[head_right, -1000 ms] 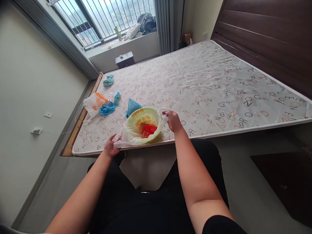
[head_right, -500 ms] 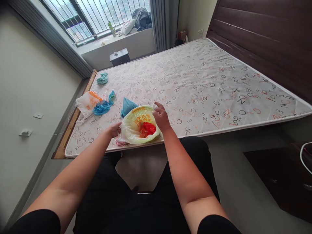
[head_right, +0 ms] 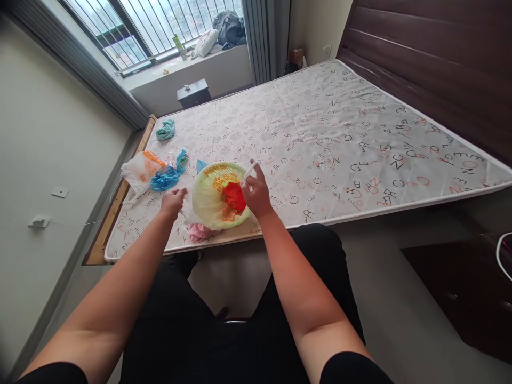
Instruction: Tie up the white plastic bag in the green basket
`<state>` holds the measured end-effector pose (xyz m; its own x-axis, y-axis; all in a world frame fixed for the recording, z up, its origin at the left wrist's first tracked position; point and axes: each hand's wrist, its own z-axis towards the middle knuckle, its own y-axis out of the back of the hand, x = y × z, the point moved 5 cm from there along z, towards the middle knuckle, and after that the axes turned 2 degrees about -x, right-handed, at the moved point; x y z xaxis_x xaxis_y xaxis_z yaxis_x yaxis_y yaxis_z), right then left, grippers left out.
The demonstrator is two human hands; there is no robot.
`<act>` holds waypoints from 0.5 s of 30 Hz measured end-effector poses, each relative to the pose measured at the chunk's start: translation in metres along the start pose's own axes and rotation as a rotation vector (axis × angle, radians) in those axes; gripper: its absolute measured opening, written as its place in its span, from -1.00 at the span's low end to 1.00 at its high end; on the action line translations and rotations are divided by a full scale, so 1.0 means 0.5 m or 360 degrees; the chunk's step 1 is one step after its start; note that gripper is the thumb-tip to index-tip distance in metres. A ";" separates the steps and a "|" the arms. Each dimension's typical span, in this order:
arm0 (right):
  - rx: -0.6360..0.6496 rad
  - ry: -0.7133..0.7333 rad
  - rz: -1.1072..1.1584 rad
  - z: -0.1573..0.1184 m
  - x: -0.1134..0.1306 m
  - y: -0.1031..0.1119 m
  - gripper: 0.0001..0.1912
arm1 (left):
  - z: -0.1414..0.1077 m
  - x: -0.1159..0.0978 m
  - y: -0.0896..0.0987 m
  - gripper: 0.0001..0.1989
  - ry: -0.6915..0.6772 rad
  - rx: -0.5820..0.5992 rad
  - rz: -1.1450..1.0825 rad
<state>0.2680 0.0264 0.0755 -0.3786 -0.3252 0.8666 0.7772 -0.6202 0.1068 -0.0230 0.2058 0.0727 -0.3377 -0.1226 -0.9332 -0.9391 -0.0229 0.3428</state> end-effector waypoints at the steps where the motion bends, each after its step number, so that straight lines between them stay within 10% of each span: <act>1: -0.0063 -0.0013 0.0028 0.006 0.003 0.010 -0.69 | 0.007 -0.009 0.010 -0.77 -0.0056 -0.0079 -0.0056; 7: -0.0160 -0.0179 0.0065 0.029 -0.017 0.045 -0.73 | 0.022 -0.048 -0.002 -0.82 -0.0008 0.0081 -0.0002; 15: 0.0225 -0.0118 -0.0004 0.015 -0.020 0.010 -0.64 | -0.006 -0.068 -0.043 -0.86 0.0101 -0.0011 -0.0597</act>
<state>0.2794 0.0318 0.0711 -0.3466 -0.2672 0.8992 0.8413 -0.5125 0.1720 0.0091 0.2072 0.0973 0.0346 -0.1658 -0.9855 -0.9962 -0.0844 -0.0208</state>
